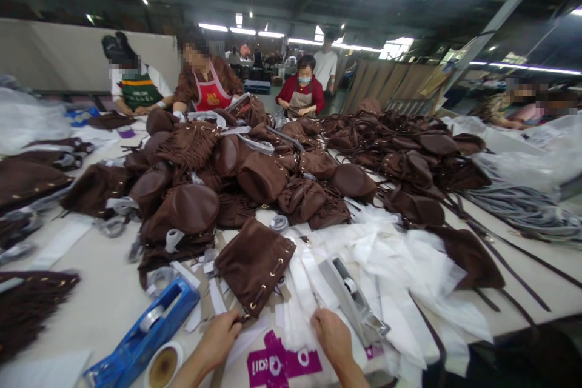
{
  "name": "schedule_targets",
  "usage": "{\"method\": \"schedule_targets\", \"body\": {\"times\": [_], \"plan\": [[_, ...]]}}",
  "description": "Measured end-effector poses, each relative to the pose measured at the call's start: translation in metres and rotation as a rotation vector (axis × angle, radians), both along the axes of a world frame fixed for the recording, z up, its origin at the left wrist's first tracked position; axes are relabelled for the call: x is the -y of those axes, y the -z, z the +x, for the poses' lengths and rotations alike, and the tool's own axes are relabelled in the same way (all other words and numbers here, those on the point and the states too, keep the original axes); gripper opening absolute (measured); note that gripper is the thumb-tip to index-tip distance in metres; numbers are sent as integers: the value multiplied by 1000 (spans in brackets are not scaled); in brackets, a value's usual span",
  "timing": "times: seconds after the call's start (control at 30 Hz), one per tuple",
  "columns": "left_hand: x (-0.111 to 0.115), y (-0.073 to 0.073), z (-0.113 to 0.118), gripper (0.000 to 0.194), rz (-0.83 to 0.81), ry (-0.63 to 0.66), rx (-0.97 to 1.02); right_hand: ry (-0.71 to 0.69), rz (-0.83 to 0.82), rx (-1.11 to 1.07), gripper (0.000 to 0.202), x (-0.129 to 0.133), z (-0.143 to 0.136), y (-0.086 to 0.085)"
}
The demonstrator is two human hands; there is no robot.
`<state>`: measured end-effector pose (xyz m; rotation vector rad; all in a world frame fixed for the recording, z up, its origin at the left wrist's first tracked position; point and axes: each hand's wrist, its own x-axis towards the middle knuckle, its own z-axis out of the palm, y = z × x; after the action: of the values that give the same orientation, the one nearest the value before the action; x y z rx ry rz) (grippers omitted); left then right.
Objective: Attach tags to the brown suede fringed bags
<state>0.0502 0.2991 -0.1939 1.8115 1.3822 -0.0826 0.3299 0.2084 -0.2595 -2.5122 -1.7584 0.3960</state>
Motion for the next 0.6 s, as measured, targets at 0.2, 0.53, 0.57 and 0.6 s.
{"method": "schedule_targets", "body": {"times": [0.2, 0.53, 0.57, 0.6], "plan": [[3, 4, 4, 19, 25, -16, -12, 17, -25, -96, 22, 0, 4, -8], [24, -7, 19, 28, 175, -190, 351, -47, 11, -87, 24, -4, 37, -44], [30, -8, 25, 32, 74, -199, 405, -125, 53, -76, 20, -6, 31, -47], [35, -7, 31, 38, -66, -229, 466, -230, 104, -64, 15, -8, 20, -49]]}}
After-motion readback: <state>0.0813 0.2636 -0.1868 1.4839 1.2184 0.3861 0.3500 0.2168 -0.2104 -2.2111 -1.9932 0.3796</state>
